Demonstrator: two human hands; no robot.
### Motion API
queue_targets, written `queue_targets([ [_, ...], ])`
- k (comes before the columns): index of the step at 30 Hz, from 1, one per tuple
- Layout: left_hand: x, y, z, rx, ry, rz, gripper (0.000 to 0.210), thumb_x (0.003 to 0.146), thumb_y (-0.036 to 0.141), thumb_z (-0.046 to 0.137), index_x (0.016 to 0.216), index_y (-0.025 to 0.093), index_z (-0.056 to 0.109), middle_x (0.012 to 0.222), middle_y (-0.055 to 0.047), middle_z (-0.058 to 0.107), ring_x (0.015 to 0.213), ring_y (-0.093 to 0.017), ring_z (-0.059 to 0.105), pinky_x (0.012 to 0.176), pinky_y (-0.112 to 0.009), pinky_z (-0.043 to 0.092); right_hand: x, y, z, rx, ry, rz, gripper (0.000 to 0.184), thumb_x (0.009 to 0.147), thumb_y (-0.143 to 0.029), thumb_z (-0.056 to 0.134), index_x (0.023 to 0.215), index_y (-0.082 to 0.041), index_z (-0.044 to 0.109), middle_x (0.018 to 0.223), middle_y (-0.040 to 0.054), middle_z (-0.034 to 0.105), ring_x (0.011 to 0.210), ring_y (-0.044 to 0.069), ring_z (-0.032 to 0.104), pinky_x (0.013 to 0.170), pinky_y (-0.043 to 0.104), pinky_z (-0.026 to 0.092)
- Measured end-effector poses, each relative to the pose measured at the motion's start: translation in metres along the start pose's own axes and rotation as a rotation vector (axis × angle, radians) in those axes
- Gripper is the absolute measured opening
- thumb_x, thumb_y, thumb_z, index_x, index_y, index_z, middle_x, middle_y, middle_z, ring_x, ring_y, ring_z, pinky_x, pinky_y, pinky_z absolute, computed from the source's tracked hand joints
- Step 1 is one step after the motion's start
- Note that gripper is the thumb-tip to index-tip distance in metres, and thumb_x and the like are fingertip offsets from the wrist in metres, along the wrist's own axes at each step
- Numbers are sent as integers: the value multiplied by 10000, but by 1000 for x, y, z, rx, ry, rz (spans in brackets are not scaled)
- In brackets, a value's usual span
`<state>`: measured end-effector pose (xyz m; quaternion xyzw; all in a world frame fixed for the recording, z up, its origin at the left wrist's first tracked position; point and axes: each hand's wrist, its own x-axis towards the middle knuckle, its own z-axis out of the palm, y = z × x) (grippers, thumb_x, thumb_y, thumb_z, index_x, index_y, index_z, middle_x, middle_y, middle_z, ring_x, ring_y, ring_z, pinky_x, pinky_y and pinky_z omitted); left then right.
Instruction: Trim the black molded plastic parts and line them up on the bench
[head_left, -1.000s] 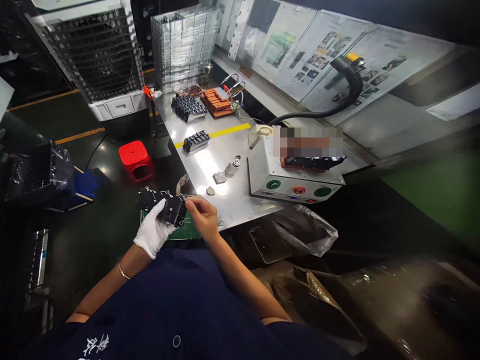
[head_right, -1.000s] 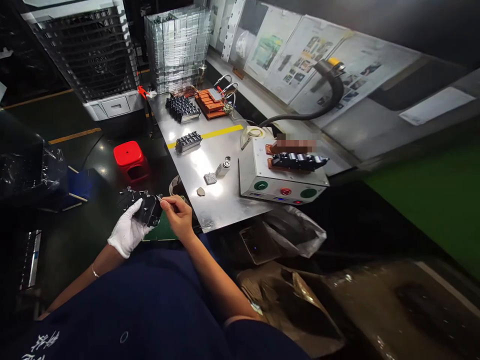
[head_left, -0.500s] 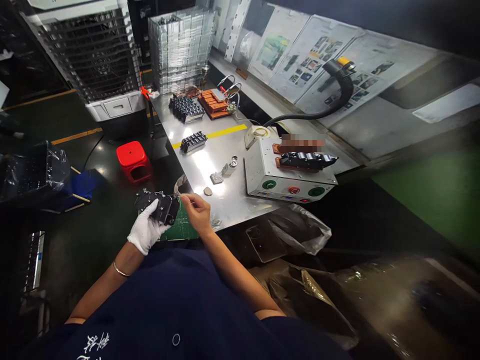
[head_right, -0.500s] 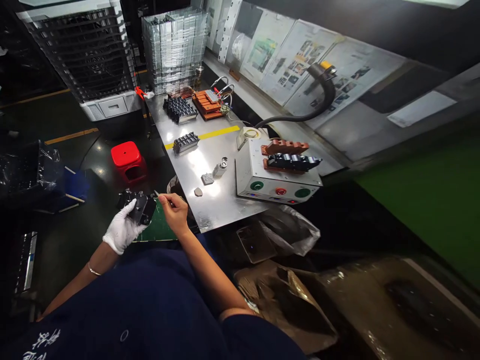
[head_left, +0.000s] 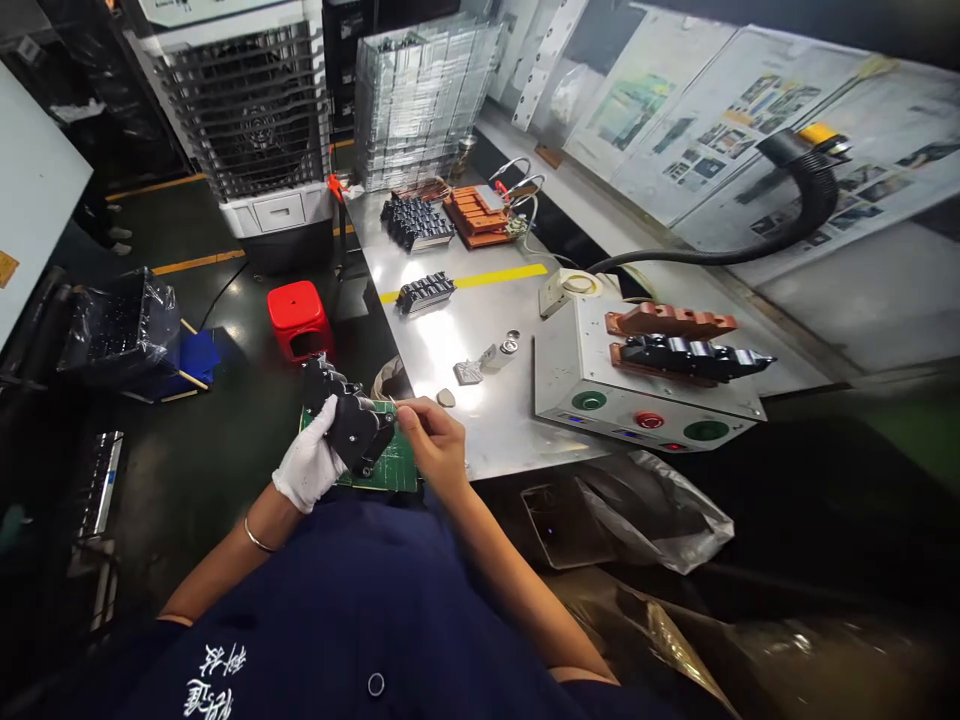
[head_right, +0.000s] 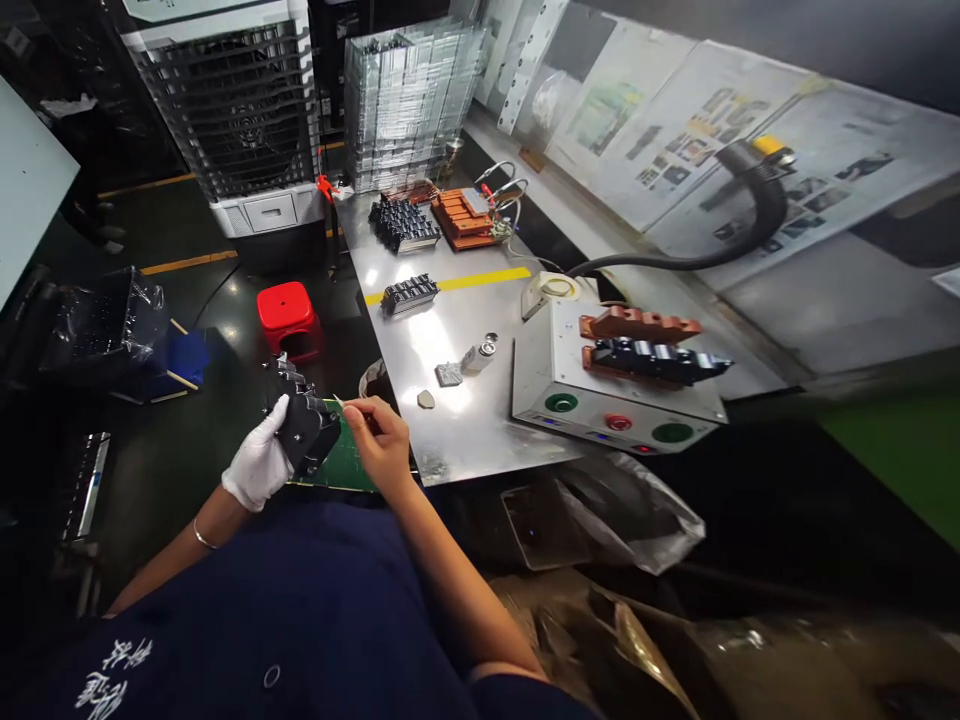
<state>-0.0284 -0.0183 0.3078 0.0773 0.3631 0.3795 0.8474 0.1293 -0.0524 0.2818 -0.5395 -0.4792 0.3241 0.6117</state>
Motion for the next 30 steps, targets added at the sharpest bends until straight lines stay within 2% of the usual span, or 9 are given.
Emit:
queue_targets([
  [7,5,3,0,-94,104,30,209,920,153,497,991,82,680,954,-94,748,936,-191,706,961,-344,528,6,1,3,-34,-6,-50,226,867,-390,585,785,-194,666,684,11,605,624,132,521,551,267,393],
  [15,8,2,1,-138,110,44,197,896,145,534,1019,86,677,944,-106,747,916,-198,712,917,-330,554,13,0,2,-62,8,-86,238,870,-397,578,785,-191,664,634,-11,552,562,111,458,513,254,364],
  [24,4,6,9,-137,110,68,200,902,168,534,1010,85,680,987,-106,740,954,-200,702,946,-334,537,18,-7,2,-82,-3,-133,201,875,-355,581,778,-199,664,653,-6,584,579,117,487,519,256,377],
  [30,3,6,11,-125,139,85,203,916,164,508,997,90,678,926,-86,749,886,-162,714,926,-295,541,16,-8,2,-67,-28,-181,188,867,-357,596,801,-203,679,699,12,619,617,129,539,547,265,413],
])
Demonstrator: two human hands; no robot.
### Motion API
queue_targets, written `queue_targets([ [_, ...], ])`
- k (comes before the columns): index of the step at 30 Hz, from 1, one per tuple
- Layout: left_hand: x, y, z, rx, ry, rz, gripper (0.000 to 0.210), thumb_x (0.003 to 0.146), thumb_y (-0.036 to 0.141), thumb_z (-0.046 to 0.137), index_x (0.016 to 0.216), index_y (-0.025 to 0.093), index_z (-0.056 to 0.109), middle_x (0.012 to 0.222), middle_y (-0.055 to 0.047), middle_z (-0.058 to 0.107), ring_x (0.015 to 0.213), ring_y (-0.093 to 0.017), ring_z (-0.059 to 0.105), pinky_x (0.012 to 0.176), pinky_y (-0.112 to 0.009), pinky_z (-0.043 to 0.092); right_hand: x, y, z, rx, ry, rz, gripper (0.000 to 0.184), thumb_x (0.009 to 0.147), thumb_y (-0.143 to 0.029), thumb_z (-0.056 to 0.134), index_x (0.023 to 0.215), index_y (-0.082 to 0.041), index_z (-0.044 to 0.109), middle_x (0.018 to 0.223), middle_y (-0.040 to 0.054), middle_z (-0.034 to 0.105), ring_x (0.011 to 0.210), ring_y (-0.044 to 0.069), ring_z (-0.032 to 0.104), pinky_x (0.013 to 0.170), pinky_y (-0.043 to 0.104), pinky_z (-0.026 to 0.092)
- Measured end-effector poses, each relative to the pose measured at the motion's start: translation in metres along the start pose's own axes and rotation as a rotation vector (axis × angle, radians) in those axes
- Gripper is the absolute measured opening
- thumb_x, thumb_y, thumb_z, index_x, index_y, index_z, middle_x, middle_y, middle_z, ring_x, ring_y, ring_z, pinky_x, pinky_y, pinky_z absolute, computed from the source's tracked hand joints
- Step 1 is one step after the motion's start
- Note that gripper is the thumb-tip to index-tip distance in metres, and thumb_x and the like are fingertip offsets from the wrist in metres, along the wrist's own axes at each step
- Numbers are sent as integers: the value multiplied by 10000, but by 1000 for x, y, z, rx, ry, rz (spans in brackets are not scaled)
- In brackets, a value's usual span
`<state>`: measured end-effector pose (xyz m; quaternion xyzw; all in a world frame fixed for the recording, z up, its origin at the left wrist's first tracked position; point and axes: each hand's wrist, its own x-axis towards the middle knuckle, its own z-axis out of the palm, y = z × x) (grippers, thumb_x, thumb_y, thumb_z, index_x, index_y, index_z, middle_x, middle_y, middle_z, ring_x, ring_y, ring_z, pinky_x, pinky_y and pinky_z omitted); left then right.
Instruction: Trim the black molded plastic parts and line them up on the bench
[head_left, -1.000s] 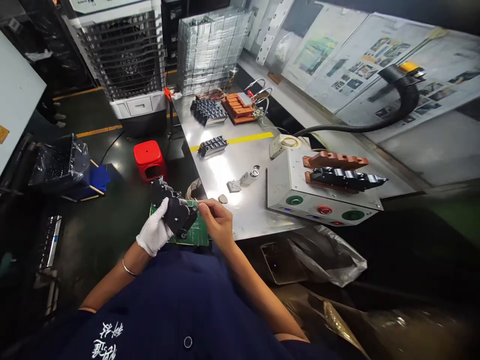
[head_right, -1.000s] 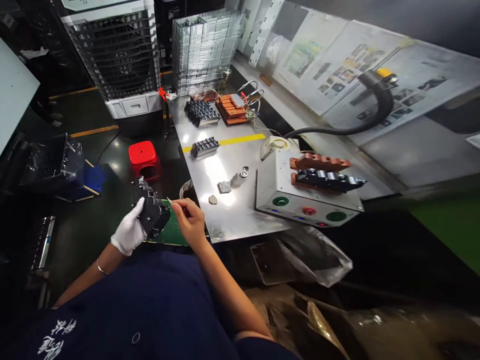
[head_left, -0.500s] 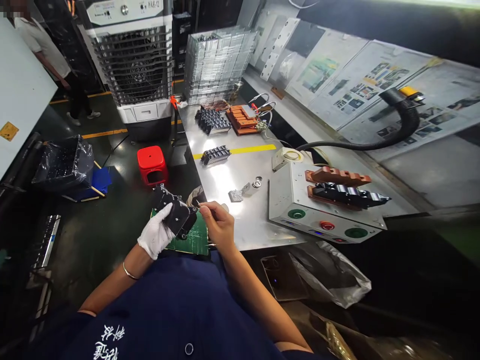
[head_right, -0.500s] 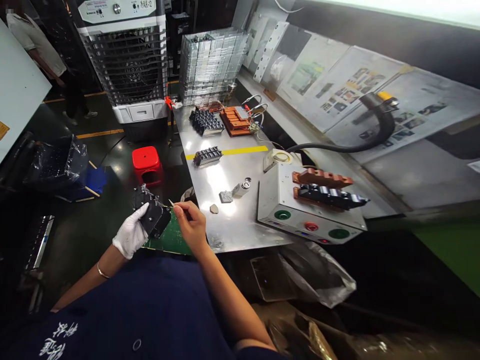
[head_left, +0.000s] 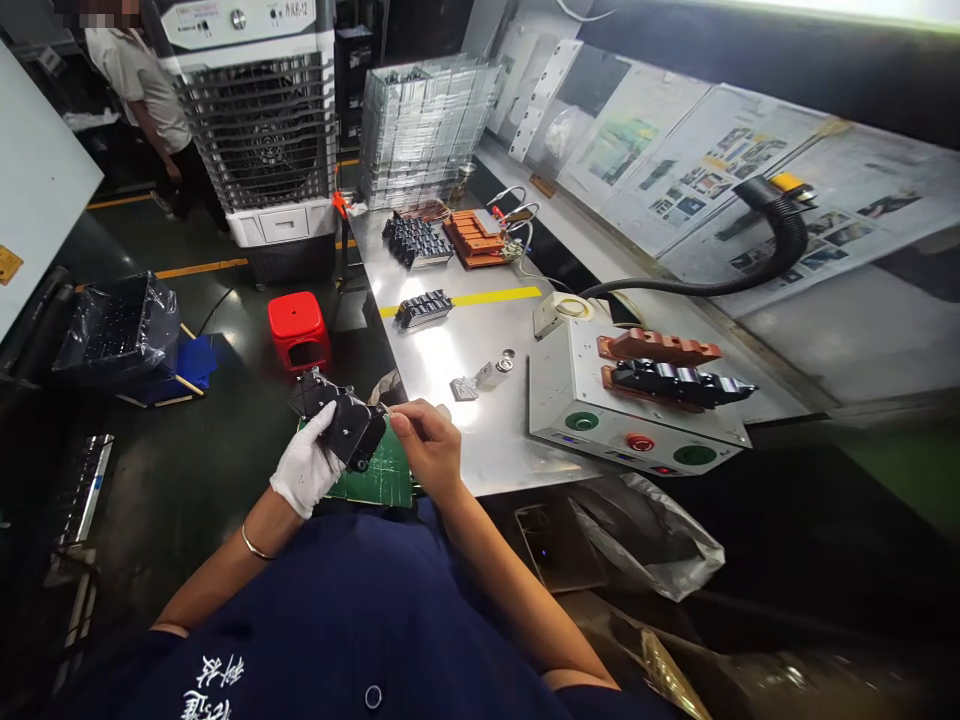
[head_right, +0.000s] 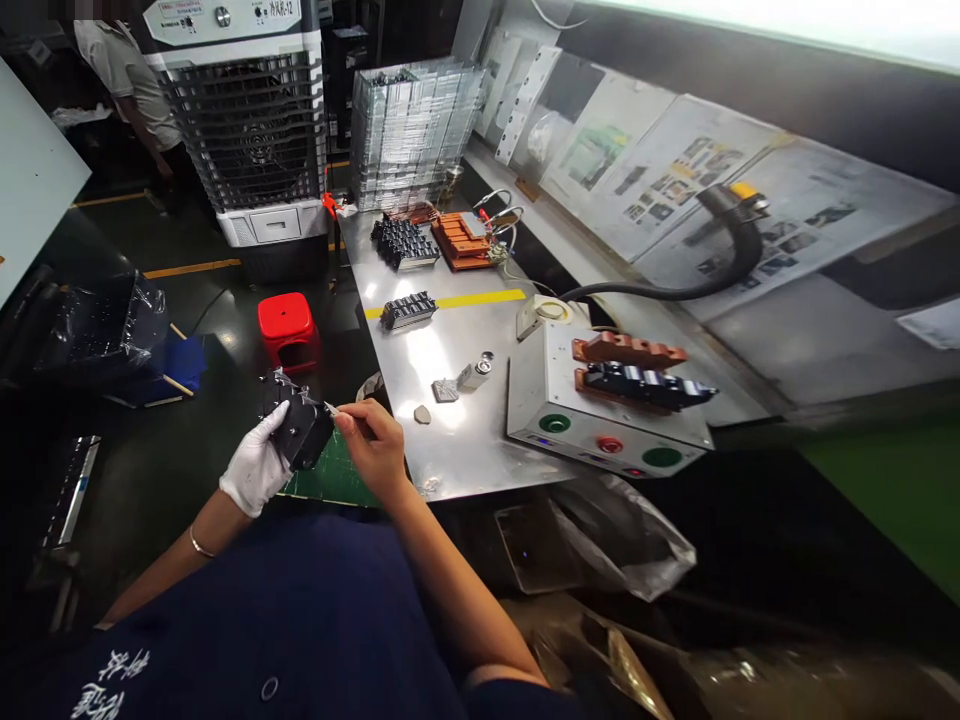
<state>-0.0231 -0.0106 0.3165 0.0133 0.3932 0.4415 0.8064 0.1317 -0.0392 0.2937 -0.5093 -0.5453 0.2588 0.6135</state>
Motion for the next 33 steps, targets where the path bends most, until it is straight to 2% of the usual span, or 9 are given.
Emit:
queue_targets([
  [5,-2,-1,-1,44,-24,14,212,915,173,504,992,98,687,948,-91,746,913,-188,710,932,-333,541,-1,5,4,-27,1,54,254,864,-423,586,798,-199,686,692,17,620,602,130,526,538,267,401],
  [8,-10,-2,-3,165,-16,-27,187,889,162,540,957,83,695,890,-101,748,839,-194,720,895,-331,555,-1,13,2,-68,-18,141,335,856,-494,567,771,-187,672,657,9,602,573,123,502,526,261,391],
  [11,-16,2,-4,286,-84,-29,149,821,120,615,941,88,696,851,-95,747,751,-192,721,795,-314,584,-1,14,-8,-100,-114,185,445,900,-547,454,688,-187,606,569,-13,531,513,106,457,494,246,371],
  [14,-18,10,-3,340,-156,18,178,767,102,662,942,100,696,854,-91,746,729,-199,716,702,-287,589,1,2,-23,-111,-356,59,530,938,-579,319,672,-191,565,524,-26,469,480,97,419,477,239,349],
  [17,-15,16,-3,374,-195,22,188,744,88,674,930,101,701,840,-91,744,697,-199,712,697,-293,583,6,-11,-33,-166,-577,-172,578,854,-708,376,702,-188,580,556,-18,476,507,106,420,488,248,329],
  [19,-12,17,-4,386,-204,0,191,743,81,671,931,99,702,848,-94,744,702,-201,712,738,-311,578,9,-15,-34,-208,-635,-246,587,817,-735,420,609,-197,531,534,-28,434,493,98,382,481,250,294],
  [24,-6,10,-10,337,-178,-31,166,792,91,629,943,97,699,858,-94,744,749,-199,717,829,-336,563,11,-8,-32,-264,-579,-282,613,825,-688,474,467,-204,359,473,-49,333,450,82,314,464,252,227],
  [29,-2,4,-11,265,-117,-15,167,854,111,564,959,80,690,884,-103,743,776,-187,718,894,-350,546,12,-5,-31,-350,-433,-377,556,862,-666,427,570,-194,468,533,-16,447,502,101,391,496,250,255],
  [33,0,0,-11,210,-105,-14,210,877,119,544,1035,96,681,851,-80,745,752,-164,717,906,-335,544,14,-7,-30,-400,-463,-423,559,895,-603,439,517,-193,401,505,-21,421,490,97,365,496,259,239],
])
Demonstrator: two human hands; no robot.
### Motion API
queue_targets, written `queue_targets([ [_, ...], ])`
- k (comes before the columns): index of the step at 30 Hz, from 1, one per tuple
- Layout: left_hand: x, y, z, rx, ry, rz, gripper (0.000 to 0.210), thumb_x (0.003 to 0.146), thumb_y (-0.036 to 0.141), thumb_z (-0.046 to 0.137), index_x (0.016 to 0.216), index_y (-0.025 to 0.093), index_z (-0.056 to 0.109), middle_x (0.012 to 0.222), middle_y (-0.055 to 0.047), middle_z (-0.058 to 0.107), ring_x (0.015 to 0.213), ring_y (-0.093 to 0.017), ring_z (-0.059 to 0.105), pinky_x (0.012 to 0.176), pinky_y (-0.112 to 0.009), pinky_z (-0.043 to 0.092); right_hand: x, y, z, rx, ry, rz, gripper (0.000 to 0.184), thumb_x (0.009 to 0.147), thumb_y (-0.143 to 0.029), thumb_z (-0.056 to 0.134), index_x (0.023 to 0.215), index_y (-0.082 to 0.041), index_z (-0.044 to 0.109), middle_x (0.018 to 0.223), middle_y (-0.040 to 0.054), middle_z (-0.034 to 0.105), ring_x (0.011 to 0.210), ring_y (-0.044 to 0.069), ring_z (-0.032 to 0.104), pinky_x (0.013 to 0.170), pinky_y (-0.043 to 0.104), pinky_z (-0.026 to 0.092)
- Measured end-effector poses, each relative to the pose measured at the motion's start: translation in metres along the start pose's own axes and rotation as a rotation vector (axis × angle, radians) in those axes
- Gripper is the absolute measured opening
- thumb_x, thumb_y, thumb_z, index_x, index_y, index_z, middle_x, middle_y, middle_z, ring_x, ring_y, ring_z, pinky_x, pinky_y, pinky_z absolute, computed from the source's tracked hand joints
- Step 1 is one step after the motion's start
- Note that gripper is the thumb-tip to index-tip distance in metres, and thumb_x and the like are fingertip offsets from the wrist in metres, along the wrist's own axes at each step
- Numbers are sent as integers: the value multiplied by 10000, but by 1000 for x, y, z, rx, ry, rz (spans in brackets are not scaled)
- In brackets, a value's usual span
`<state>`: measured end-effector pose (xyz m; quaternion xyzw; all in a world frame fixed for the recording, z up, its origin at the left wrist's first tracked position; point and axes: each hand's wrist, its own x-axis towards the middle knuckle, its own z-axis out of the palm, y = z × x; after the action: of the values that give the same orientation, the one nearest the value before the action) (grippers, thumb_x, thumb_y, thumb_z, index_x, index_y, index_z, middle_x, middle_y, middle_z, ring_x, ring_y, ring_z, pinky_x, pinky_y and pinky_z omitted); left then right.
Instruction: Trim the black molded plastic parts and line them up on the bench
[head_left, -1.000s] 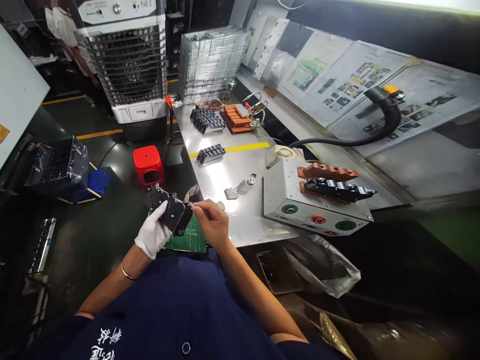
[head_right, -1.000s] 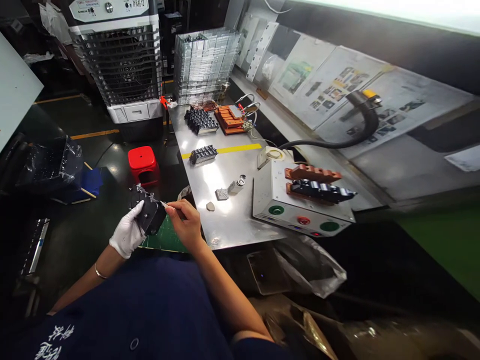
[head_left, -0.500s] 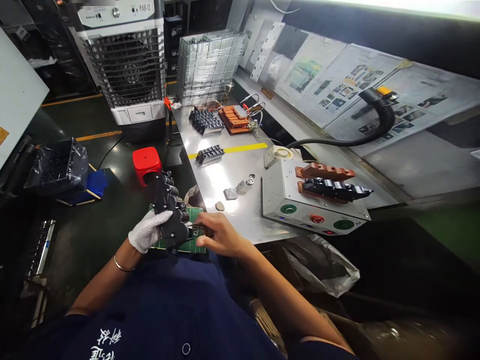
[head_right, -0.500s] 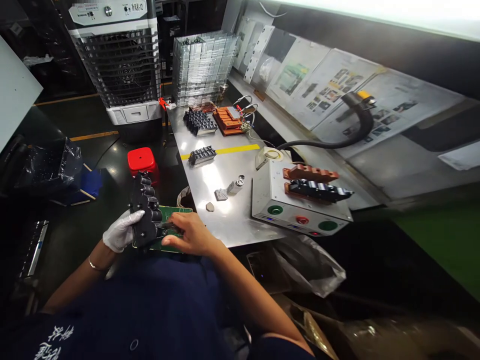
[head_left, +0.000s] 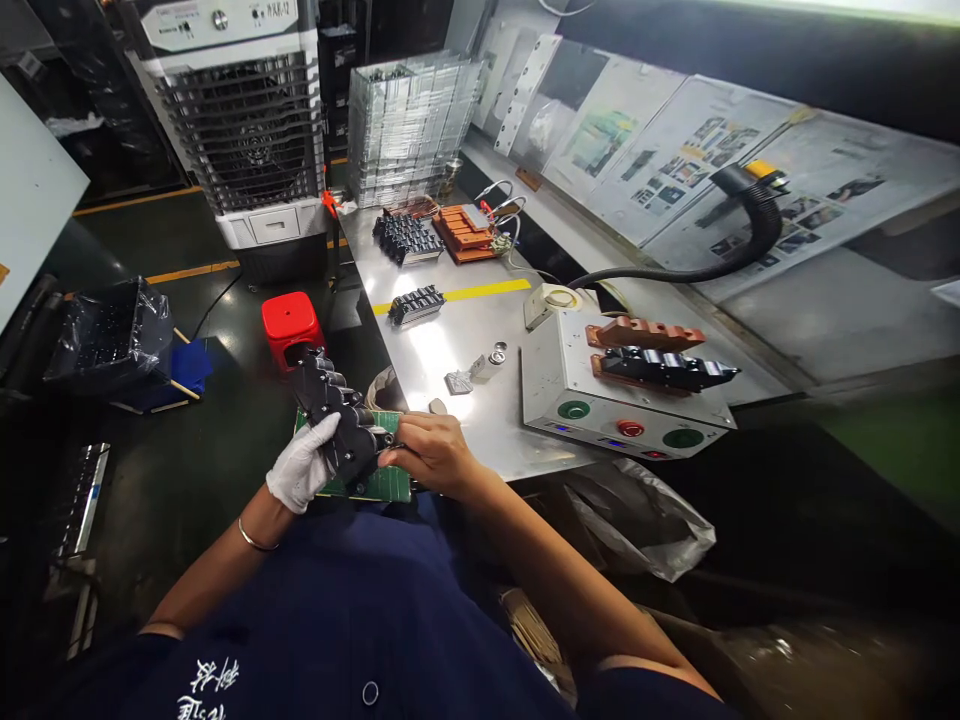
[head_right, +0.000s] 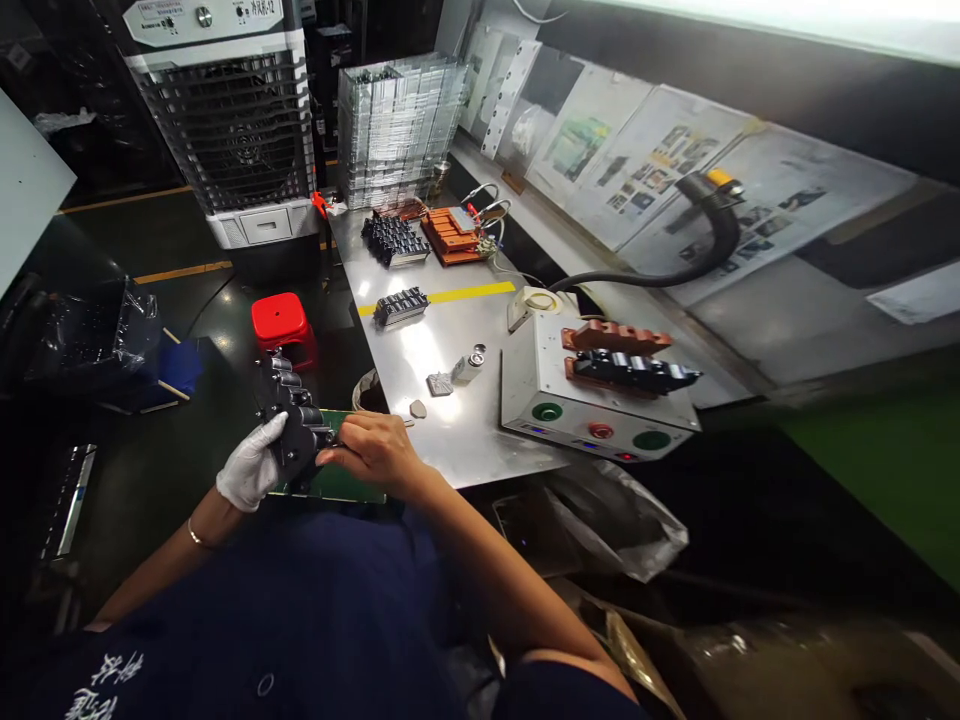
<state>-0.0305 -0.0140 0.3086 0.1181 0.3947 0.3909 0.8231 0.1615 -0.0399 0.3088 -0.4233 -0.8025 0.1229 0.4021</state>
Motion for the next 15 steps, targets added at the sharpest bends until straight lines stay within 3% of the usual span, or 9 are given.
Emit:
queue_targets([
  [5,0,-3,4,-59,28,5,240,899,141,526,1092,110,664,895,-77,747,804,-168,720,911,-332,548,1,0,1,-68,49,96,556,882,-667,377,597,-203,492,546,-8,449,514,116,385,515,266,270],
  [9,0,-5,8,-68,28,-9,243,923,186,497,1067,87,666,951,-99,741,856,-177,717,915,-320,547,1,1,1,-100,29,70,568,912,-632,347,546,-206,433,542,2,451,536,125,404,527,278,268],
  [15,4,-8,10,-95,30,15,234,921,196,503,1043,81,666,1006,-111,730,974,-205,692,963,-339,523,1,3,3,-110,104,143,557,913,-639,333,600,-209,497,575,12,473,565,138,429,554,283,293],
])
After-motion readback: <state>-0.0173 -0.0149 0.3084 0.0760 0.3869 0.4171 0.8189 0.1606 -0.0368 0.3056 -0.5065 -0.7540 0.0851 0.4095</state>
